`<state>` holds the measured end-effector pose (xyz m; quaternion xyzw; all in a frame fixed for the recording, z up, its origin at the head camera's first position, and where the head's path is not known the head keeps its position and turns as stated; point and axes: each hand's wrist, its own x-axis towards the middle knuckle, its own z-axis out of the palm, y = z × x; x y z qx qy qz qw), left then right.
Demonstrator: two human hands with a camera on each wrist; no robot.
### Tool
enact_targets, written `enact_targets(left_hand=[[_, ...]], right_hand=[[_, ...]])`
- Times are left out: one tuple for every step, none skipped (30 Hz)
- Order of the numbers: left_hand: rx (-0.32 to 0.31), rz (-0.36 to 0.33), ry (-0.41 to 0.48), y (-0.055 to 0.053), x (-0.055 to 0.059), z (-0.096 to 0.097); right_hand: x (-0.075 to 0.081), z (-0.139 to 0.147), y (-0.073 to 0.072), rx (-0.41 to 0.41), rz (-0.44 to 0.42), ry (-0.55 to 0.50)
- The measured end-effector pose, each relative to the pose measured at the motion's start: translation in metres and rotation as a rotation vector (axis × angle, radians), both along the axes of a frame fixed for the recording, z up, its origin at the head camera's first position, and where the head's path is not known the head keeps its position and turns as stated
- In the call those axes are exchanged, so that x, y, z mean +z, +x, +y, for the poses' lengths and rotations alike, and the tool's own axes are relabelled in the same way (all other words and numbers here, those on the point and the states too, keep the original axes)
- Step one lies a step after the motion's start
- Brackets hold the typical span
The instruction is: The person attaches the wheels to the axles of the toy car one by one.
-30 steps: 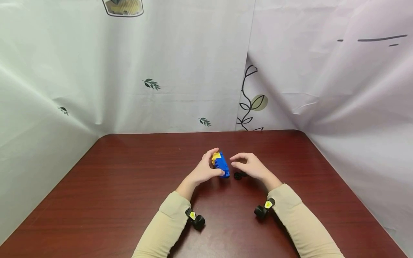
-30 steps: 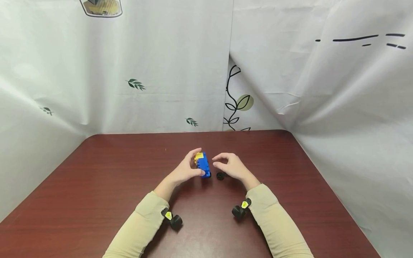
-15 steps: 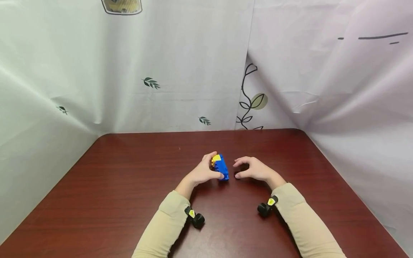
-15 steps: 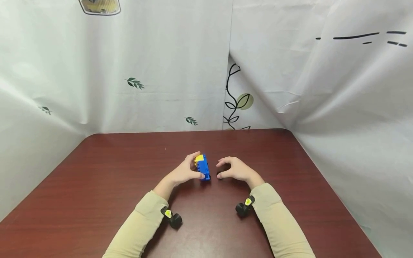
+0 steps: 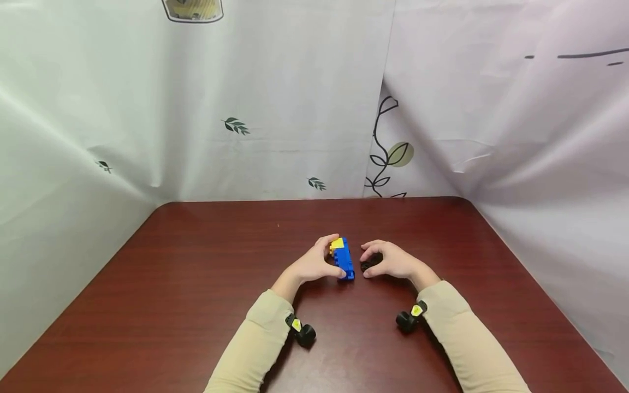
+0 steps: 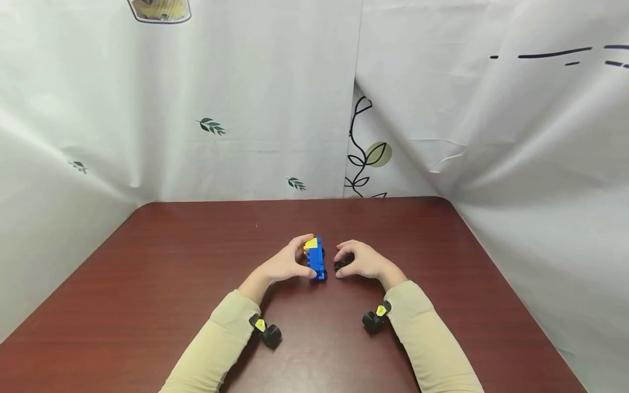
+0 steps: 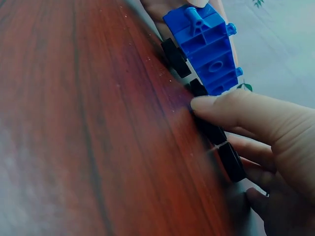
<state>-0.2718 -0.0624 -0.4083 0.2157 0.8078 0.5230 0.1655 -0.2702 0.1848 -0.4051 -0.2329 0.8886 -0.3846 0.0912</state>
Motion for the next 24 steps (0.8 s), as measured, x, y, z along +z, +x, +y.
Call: enact_targets(left_hand=[[-0.005, 0.003, -0.007, 0.0001, -0.0001, 0.0001], [-0.009, 0.004, -0.012, 0.0002, 0.0001, 0.0001], [-0.012, 0.006, -0.018, 0.0005, 0.0004, 0.0002], [-0.014, 0.009, -0.024, 0.0008, 0.0009, 0.0002], [-0.017, 0.010, -0.029, 0.0006, 0.0009, 0.0003], [-0.019, 0.011, -0.031, 0.0009, 0.0015, 0.0004], [-0.022, 0.013, -0.032, 0.0013, 0.0020, 0.0006], [-0.021, 0.014, -0.031, 0.0016, 0.0025, 0.0007], [-0.020, 0.014, -0.030, 0.0018, 0.0027, 0.0009], [-0.020, 0.014, -0.029, 0.0019, 0.0027, 0.0010], [-0.018, 0.014, -0.029, 0.0021, 0.0028, 0.0011], [-0.016, 0.013, -0.028, 0.0023, 0.0028, 0.0013], [-0.014, 0.013, -0.027, 0.0024, 0.0027, 0.0015], [-0.013, 0.013, -0.028, 0.0024, 0.0026, 0.0016], [-0.013, 0.014, -0.030, 0.0024, 0.0026, 0.0018], [-0.013, 0.017, -0.034, 0.0025, 0.0027, 0.0021], [-0.015, 0.022, -0.037, 0.0026, 0.0029, 0.0024], [-0.018, 0.025, -0.042, 0.0028, 0.0031, 0.0027], [-0.020, 0.027, -0.050, 0.0031, 0.0033, 0.0029], [-0.022, 0.029, -0.057, 0.0033, 0.0036, 0.0031], [-0.024, 0.029, -0.062, 0.0036, 0.0037, 0.0032], [-0.026, 0.028, -0.067, 0.0039, 0.0039, 0.0033], [-0.029, 0.027, -0.065, 0.0041, 0.0039, 0.0032], [-0.029, 0.021, -0.066, 0.0042, 0.0040, 0.0033]], right_hand=[[-0.0001, -0.0005, -0.0001, 0.001, 0.011, 0.009], [-0.0003, -0.0010, -0.0003, 0.000, 0.021, 0.014], [-0.0003, -0.0016, -0.0005, -0.001, 0.031, 0.015], [-0.0005, -0.0021, -0.0006, -0.006, 0.038, 0.012], [-0.0004, -0.0027, -0.0008, -0.007, 0.050, 0.008], [-0.0004, -0.0032, -0.0012, -0.009, 0.061, 0.003], [-0.0003, -0.0036, -0.0015, -0.013, 0.069, -0.004], [-0.0002, -0.0039, -0.0017, -0.015, 0.083, -0.008], [-0.0002, -0.0041, -0.0020, -0.019, 0.092, -0.013], [-0.0003, -0.0043, -0.0024, -0.024, 0.102, -0.016], [-0.0006, -0.0046, -0.0028, -0.032, 0.107, -0.021], [-0.0009, -0.0046, -0.0030, -0.039, 0.110, -0.026], [-0.0011, -0.0044, -0.0030, -0.048, 0.110, -0.032], [-0.0010, -0.0045, -0.0028, -0.061, 0.107, -0.042], [-0.0011, -0.0046, -0.0028, -0.080, 0.101, -0.053], [-0.0008, -0.0048, -0.0023, -0.096, 0.096, -0.063], [-0.0007, -0.0048, -0.0019, -0.110, 0.093, -0.073], [-0.0001, -0.0051, -0.0012, -0.125, 0.088, -0.084], [0.0005, -0.0054, -0.0005, -0.140, 0.084, -0.092], [0.0007, -0.0060, -0.0002, -0.155, 0.080, -0.101], [0.0010, -0.0063, 0.0004, -0.161, 0.080, -0.105], [0.0014, -0.0068, 0.0011, -0.167, 0.075, -0.113], [0.0016, -0.0074, 0.0015, -0.174, 0.075, -0.114], [0.0020, -0.0083, 0.0019, -0.183, 0.073, -0.119]])
